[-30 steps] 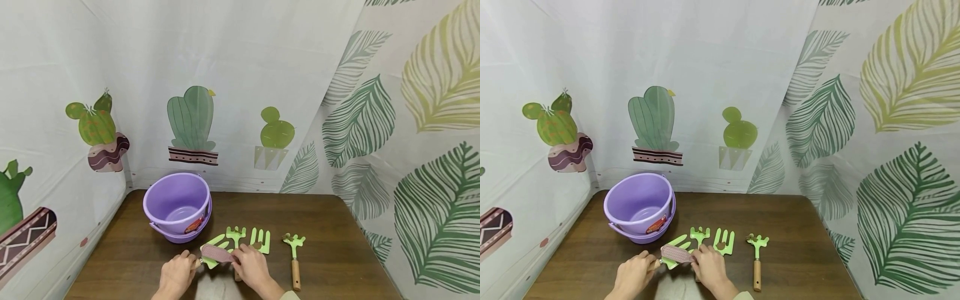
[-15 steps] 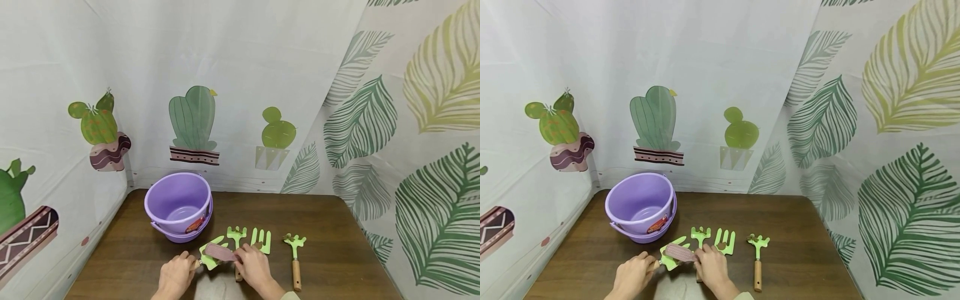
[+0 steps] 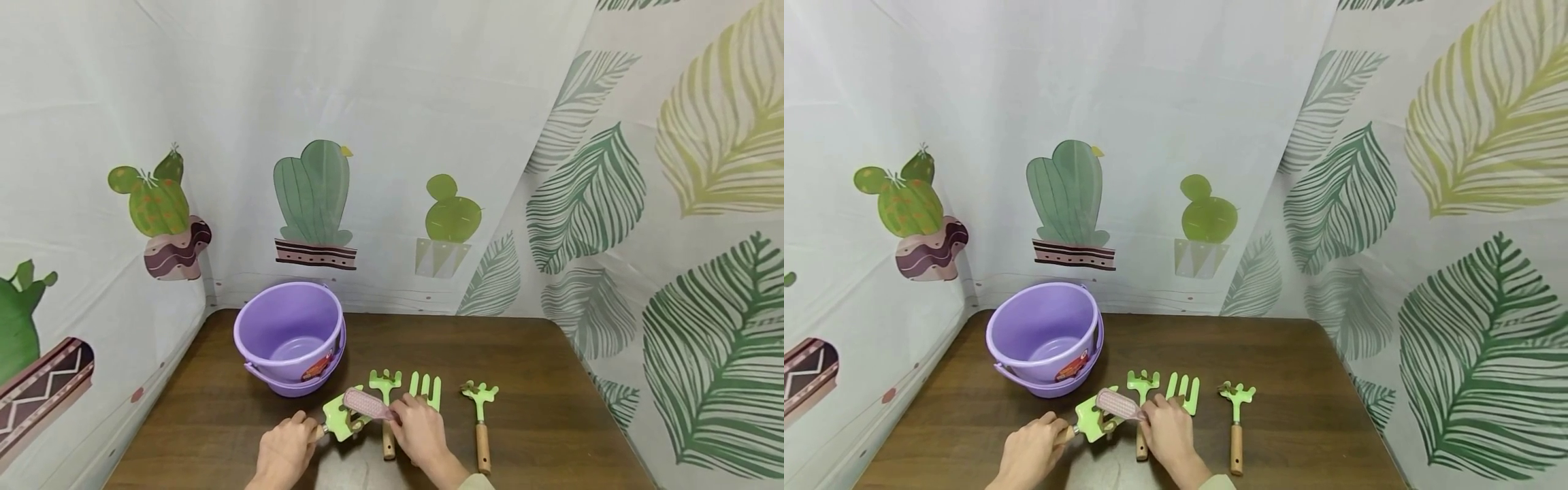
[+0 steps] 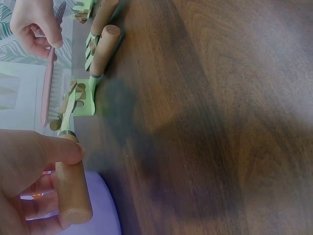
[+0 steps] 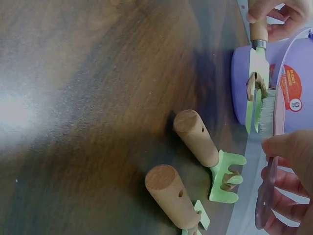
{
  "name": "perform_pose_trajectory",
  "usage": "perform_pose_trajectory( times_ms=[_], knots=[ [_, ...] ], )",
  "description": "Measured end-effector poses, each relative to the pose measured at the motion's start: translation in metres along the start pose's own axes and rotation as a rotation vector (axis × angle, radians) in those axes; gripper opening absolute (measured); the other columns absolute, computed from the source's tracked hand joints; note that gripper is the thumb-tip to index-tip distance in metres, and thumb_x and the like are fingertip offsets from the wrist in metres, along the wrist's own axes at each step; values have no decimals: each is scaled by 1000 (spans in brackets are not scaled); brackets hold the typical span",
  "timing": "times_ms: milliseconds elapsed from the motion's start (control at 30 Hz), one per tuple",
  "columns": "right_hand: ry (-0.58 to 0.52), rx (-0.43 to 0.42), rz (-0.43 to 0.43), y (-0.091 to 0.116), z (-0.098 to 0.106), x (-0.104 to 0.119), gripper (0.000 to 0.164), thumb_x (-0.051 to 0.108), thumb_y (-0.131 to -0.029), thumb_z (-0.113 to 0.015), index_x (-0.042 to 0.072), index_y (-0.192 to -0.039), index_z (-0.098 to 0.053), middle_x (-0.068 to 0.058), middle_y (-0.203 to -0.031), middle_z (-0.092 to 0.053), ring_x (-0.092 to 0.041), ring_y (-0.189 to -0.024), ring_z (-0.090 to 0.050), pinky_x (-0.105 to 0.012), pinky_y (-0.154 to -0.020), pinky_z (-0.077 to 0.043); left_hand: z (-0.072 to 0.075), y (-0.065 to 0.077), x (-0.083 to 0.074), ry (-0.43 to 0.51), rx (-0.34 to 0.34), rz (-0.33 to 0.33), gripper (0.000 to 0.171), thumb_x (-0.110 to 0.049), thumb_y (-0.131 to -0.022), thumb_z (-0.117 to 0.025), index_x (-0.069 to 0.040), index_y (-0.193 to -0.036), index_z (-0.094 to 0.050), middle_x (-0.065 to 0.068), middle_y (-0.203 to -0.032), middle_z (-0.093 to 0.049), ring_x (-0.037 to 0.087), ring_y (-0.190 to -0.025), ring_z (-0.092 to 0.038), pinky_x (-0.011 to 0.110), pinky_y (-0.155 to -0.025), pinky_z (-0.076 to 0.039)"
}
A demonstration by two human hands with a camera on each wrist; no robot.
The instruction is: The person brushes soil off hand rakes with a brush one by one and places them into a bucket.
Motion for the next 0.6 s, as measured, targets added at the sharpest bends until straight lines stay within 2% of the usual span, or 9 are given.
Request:
perform_pose_trajectory(
  times_ms=[267,600],
  knots=[
    [-40,-5,-40,-3,5,-5,20,27,-63,-80,24,-78,-68,12,-71,-55,-8,-61,-54,-26,-44,-44,1,0,2,12,-5,11,29,-18,-47,-81,-20,-67,-61,-5,-65,-46,19,-53,-52,33,-38,-39],
    [-93,-10,156,1,12,15,21,27,-62,-79,25,-79,-67,13,-71,-53,-4,-59,-47,-19,-47,-40,3,-4,3,27,-19,14,31,-16,-46,-81,-18,-68,-60,-6,-65,-46,19,-54,-53,33,-38,-39]
  ],
)
Point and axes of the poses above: each hand's wrist, its own y-axis away from the middle knuckle, its own z-axis out of the back of the hand, x = y × z, the point moved 2 cm from there along -y, towards the middle knuckle
